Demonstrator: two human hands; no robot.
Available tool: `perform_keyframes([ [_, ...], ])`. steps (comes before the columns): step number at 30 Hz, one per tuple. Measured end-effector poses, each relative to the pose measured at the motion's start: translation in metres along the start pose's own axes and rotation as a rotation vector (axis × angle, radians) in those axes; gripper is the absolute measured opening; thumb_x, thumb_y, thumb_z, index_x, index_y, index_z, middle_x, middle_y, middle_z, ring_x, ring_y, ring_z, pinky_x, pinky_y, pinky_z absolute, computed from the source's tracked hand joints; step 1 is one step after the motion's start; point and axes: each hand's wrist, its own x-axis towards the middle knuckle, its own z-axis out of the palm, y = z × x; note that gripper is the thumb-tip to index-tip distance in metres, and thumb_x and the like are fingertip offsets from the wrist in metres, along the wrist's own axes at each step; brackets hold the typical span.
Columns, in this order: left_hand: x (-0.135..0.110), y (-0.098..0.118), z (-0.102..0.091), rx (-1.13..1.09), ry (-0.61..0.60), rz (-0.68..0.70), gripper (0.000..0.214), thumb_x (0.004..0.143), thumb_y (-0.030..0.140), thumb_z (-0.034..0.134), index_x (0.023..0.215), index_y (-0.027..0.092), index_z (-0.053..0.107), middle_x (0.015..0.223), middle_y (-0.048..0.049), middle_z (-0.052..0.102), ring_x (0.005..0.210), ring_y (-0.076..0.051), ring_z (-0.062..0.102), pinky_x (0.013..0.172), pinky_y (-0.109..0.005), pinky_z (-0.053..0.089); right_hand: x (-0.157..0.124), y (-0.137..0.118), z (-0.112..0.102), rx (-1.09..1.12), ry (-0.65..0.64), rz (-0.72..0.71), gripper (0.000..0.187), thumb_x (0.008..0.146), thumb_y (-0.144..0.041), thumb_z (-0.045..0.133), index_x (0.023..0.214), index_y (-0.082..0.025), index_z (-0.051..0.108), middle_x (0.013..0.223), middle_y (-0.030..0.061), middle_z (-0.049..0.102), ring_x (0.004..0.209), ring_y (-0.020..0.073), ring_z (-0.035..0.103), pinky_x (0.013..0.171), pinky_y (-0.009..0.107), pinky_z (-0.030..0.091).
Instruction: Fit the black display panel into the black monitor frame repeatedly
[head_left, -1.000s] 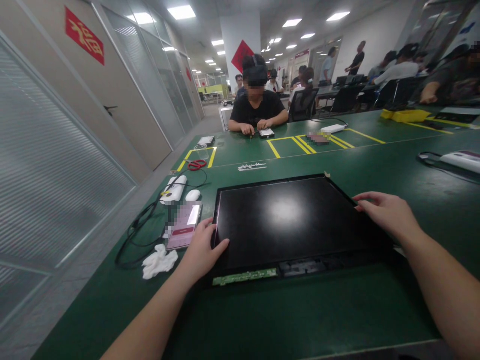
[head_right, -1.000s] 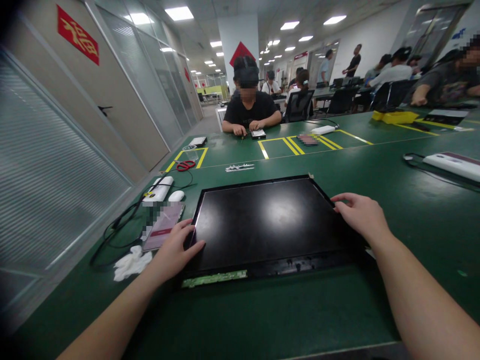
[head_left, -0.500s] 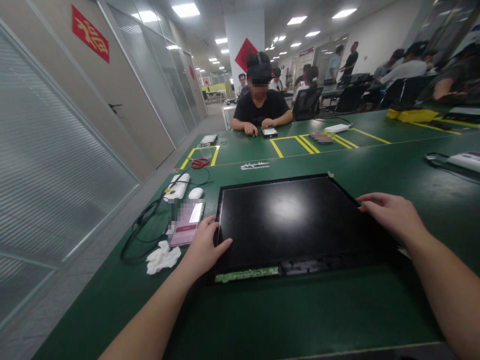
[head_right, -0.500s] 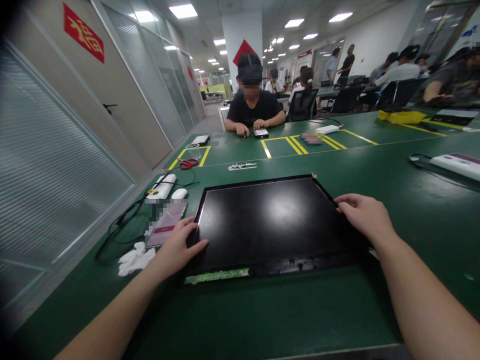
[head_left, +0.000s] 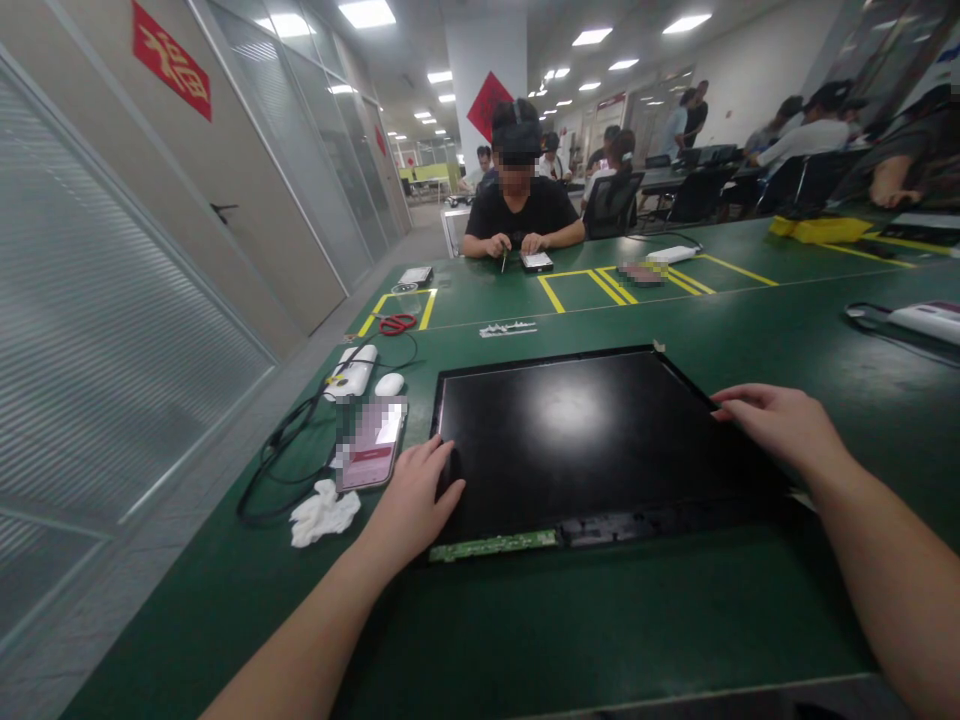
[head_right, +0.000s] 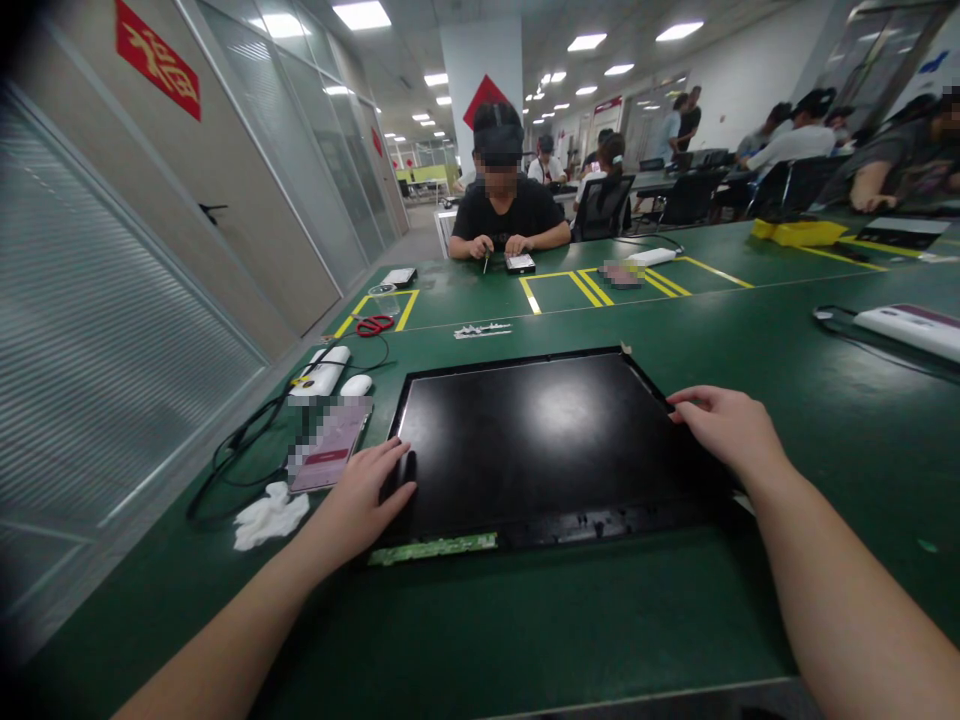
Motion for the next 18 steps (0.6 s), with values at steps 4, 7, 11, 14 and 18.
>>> perform_keyframes([
  [4, -0.001, 0.002, -0.001, 0.004, -0.003, 0.02, 0.051, 0.09, 0.032, 0.054, 0.134, 0.007, 0.062, 0.144, -0.0248, 0.056, 0.136, -0.041, 0.047, 0.112, -0.059, 0.039, -0.002, -0.002, -0.001, -0.01, -0.014, 0.005, 0.034, 0.078, -0.034, 0.053, 0.099, -0.024, 0.077, 0.089, 0.003, 0.079, 0.091, 0.0236, 0.066, 0.075, 0.034, 0.044],
  [7, -0.002, 0.003, -0.001, 0.007, 0.01, 0.033, 0.047, 0.089, 0.031, 0.055, 0.13, 0.012, 0.066, 0.144, -0.0223, 0.057, 0.134, -0.04, 0.049, 0.111, -0.059, 0.04, -0.003, -0.002, -0.001, -0.011, -0.02, 0.006, 0.034, 0.079, -0.033, 0.052, 0.101, -0.024, 0.077, 0.09, 0.0029, 0.079, 0.092, 0.0233, 0.065, 0.076, 0.034, 0.044],
  [11, -0.003, 0.002, 0.001, 0.006, 0.029, 0.033, 0.043, 0.089, 0.03, 0.055, 0.127, 0.016, 0.068, 0.145, -0.0202, 0.058, 0.132, -0.039, 0.051, 0.109, -0.06, 0.042, -0.003, -0.001, -0.001, 0.007, -0.012, 0.01, 0.033, 0.077, -0.033, 0.053, 0.099, -0.024, 0.077, 0.089, 0.0029, 0.079, 0.092, 0.0239, 0.066, 0.076, 0.034, 0.044],
  [14, -0.001, 0.004, 0.001, -0.006, 0.041, 0.033, 0.042, 0.089, 0.032, 0.055, 0.125, 0.017, 0.07, 0.143, -0.0204, 0.059, 0.131, -0.04, 0.052, 0.108, -0.061, 0.042, -0.003, -0.002, -0.001, 0.027, -0.002, 0.011, 0.032, 0.076, -0.032, 0.053, 0.096, -0.024, 0.077, 0.087, 0.0038, 0.078, 0.092, 0.0245, 0.066, 0.075, 0.034, 0.044],
  [18, -0.008, 0.018, -0.018, -0.149, 0.173, 0.079, 0.029, 0.085, 0.032, 0.06, 0.109, 0.023, 0.075, 0.132, -0.0132, 0.067, 0.122, -0.035, 0.06, 0.109, -0.056, 0.044, -0.004, -0.003, -0.001, 0.04, 0.002, 0.007, 0.031, 0.075, -0.033, 0.053, 0.094, -0.024, 0.077, 0.085, 0.0037, 0.078, 0.091, 0.0243, 0.066, 0.076, 0.035, 0.045],
])
